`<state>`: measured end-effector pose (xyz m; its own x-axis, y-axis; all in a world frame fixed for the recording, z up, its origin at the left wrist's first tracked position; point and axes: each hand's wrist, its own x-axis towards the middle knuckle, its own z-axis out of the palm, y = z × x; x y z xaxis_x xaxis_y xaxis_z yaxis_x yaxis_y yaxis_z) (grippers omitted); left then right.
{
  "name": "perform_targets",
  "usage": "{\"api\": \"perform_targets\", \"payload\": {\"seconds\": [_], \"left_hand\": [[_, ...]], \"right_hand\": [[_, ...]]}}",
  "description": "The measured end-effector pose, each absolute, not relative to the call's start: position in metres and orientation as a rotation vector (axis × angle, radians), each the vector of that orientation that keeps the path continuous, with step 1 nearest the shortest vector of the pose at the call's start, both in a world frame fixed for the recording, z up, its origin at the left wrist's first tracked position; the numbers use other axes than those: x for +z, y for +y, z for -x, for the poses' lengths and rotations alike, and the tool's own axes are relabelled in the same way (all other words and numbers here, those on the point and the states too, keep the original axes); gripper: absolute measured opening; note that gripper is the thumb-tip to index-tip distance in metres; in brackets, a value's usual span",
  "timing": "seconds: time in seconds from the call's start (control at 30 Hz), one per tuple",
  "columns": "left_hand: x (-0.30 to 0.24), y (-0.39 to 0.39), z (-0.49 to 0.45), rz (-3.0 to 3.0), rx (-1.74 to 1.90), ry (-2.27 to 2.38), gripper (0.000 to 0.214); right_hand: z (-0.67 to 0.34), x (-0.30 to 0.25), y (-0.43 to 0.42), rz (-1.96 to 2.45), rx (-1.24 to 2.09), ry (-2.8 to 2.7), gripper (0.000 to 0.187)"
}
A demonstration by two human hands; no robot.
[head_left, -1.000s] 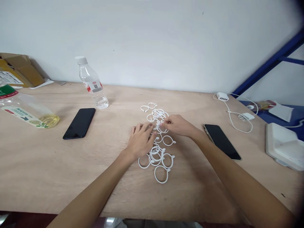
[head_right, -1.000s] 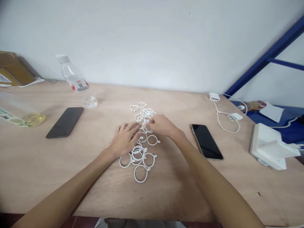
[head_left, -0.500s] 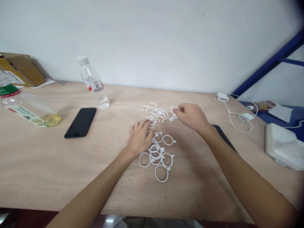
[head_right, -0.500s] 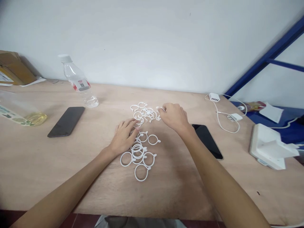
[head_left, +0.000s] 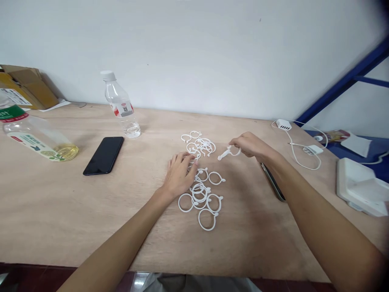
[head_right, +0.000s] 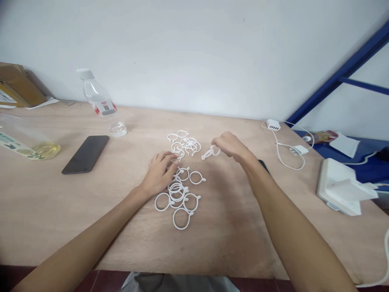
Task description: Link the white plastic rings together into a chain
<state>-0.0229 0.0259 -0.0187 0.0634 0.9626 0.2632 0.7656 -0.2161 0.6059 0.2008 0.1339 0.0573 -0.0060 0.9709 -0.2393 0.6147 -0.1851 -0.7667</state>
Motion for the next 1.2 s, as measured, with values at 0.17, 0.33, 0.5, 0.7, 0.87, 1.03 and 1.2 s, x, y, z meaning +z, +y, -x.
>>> {"api": "perform_targets", "payload": {"seconds": [0.17,0.33,0.5,0.7,0.87,1.03,1.2], "left_hand": [[-0.020,0.026,0.023,-2.018,0.973,1.733,0.029],[-0.017,0.026,0.023,-1.972,1.062,1.675,0.029],[-0.008,0.019,0.021,-1.997,1.361,1.407,0.025],[-0.002,0.013,0.017,-2.024,1.504,1.301,0.017],[-0.002,0.011,0.015,-2.046,1.423,1.311,0.017],[-0.004,0.011,0.014,-2.117,1.314,1.354,0.019],[-0.006,0.011,0.014,-2.193,1.319,1.375,0.013]], "right_hand": [[-0.194,0.062,0.133,1.641,1.261,-1.240,0.032],[-0.169,0.053,0.095,1.311,1.460,-1.131,0.025],[-0.136,0.028,0.048,1.141,1.595,-1.261,0.034],[-0.127,0.009,0.034,1.285,0.962,-1.691,0.043],[-0.135,0.012,0.035,1.204,0.927,-1.723,0.024],[-0.137,0.012,0.035,1.074,1.169,-1.552,0.024],[-0.132,0.010,0.030,1.053,1.300,-1.420,0.025]]}}
